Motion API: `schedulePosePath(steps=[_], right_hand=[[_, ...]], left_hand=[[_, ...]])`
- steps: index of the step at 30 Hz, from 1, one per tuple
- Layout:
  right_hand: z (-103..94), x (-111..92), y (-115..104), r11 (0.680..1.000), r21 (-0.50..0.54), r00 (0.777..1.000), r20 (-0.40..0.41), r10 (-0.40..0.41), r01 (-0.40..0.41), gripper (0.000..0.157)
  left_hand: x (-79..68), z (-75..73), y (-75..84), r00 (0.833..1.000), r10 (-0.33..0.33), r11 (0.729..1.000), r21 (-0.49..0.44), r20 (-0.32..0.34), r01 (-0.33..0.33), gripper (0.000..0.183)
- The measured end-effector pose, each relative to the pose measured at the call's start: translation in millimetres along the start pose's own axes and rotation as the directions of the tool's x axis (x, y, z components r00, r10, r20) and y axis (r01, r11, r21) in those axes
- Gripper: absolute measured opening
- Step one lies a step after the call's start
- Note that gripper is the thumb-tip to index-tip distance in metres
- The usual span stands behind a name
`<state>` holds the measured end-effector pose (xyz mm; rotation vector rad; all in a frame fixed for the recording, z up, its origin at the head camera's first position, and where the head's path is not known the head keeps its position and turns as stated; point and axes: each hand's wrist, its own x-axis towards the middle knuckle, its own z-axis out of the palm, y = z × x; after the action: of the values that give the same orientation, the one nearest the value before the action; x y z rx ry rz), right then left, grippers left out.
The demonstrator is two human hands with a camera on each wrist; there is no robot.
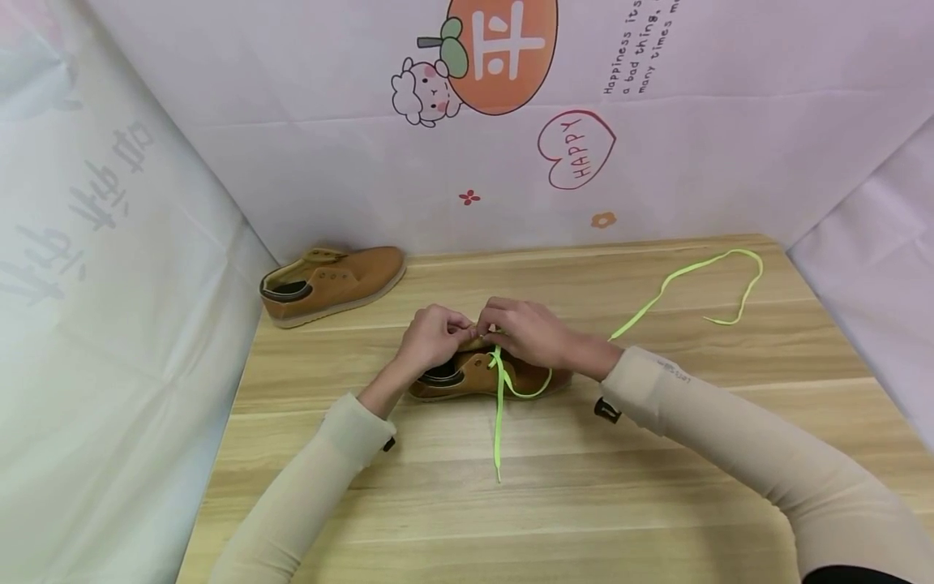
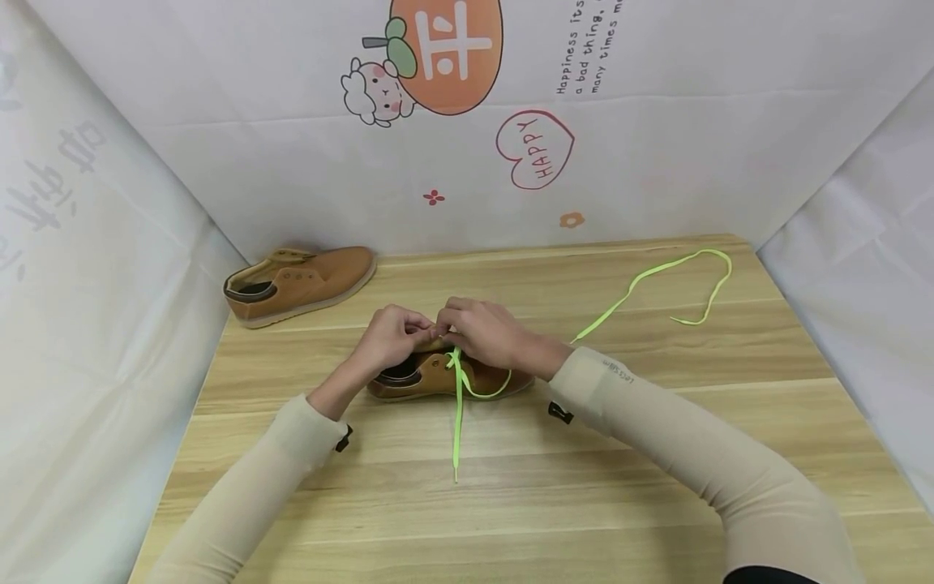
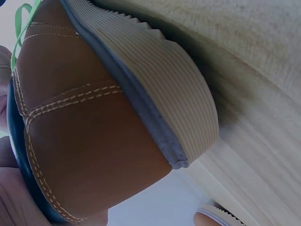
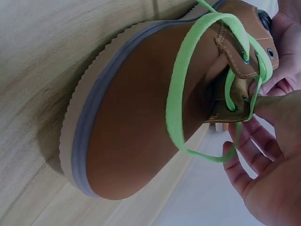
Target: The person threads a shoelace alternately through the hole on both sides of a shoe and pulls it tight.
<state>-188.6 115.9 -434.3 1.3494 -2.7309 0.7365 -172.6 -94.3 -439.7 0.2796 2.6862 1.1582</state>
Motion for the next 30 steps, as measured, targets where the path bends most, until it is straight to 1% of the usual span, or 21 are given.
schedulePosePath(steps=[3,5,8,12,16,23,30], right_hand=[[-2.0,1.0,-1.2,1.0,0.007,1.0,0.011,0.019,-0.019,0.009],[-4.3,2.5,-1.5,0.999,0.032,0.999,0.017,0.035,-0.036,0.008],[-10.5,5.5,-3.0,0.993,0.104,0.998,0.006,0.059,-0.06,0.005],[-19.7,9.1,-4.8,0.973,0.22,0.996,-0.032,0.085,-0.076,0.003],[-24.7,11.3,-6.4,0.955,0.284,0.993,-0.052,0.106,-0.087,0.004],[-31.2,15.8,-14.1,0.939,0.334,0.988,-0.091,0.123,-0.087,0.004],[-42.3,20.4,-23.7,0.931,0.362,0.984,-0.151,0.095,-0.035,0.003]], left_hand=[[-0.5,0.4,-1.1,1.0,0.014,1.0,-0.007,-0.002,-0.014,0.013],[-0.9,0.5,-1.1,1.0,0.025,1.0,-0.01,-0.002,-0.025,0.012],[-1.5,0.6,-0.6,0.999,0.039,0.999,-0.003,-0.006,-0.04,0.012],[-2.5,0.5,0.0,0.998,0.059,0.998,0.024,-0.014,-0.058,0.011],[-3.2,0.6,-0.1,0.997,0.075,0.997,0.036,-0.015,-0.075,0.01],[-3.8,1.5,-0.9,0.994,0.11,0.991,0.073,0.002,-0.11,0.009],[-4.8,2.1,-1.4,0.992,0.123,0.989,0.081,0.008,-0.123,0.009]])
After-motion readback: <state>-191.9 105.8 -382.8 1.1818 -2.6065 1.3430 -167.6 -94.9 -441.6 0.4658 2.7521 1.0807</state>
